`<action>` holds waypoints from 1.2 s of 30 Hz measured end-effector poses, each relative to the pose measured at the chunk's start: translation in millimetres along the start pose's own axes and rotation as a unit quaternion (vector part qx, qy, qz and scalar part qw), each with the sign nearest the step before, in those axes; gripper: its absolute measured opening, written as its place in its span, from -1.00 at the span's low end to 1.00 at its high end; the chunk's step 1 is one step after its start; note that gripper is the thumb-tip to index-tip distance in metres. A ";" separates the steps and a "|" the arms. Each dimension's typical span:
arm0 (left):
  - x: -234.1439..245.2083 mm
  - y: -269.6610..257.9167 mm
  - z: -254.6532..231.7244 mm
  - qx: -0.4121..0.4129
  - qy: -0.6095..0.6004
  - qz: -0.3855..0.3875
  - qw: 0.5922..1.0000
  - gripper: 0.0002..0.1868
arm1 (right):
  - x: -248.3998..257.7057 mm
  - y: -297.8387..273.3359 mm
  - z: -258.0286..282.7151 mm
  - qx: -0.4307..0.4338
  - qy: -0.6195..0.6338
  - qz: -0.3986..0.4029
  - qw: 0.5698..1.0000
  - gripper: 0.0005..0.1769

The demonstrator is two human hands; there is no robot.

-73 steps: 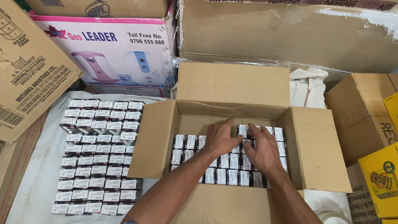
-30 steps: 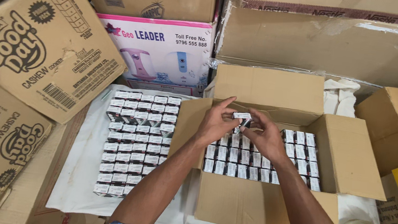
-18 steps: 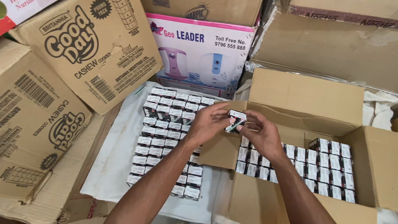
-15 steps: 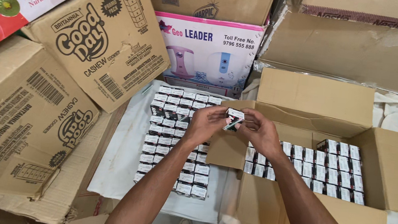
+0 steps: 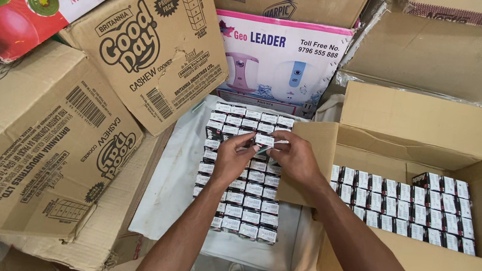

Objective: The person transfers small white and black boxes from a large cardboard box to a white surface, arranging them in neat rows. The person handles the boxes one by one or in small groups, maintaining an organized layout throughout the process.

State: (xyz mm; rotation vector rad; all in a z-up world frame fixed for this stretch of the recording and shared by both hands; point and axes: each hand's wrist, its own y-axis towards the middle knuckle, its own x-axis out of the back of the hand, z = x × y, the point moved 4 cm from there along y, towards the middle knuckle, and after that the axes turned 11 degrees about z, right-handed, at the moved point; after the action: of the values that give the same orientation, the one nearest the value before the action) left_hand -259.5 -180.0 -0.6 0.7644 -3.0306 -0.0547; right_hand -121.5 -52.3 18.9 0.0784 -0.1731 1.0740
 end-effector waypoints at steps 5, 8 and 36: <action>9.0 -1.5 25.7 -0.004 0.054 -0.023 0.998 -0.58 | -6.8 6.3 -2.2 -0.051 -0.189 -0.006 0.981 -0.44; 9.6 -5.3 35.5 0.001 0.058 -0.025 0.998 -0.60 | -11.8 9.4 -14.7 -0.049 -0.233 0.002 0.971 -0.45; -4.7 -1.4 62.5 0.058 0.027 -0.053 0.997 -0.48 | -24.1 -3.4 -7.9 -0.035 -0.339 0.007 0.940 -0.60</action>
State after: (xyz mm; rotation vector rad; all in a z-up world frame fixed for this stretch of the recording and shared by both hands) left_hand -256.2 -177.2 -63.1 0.9192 -2.9606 0.1404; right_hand -128.9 -73.6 6.9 0.3839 -0.8340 1.0188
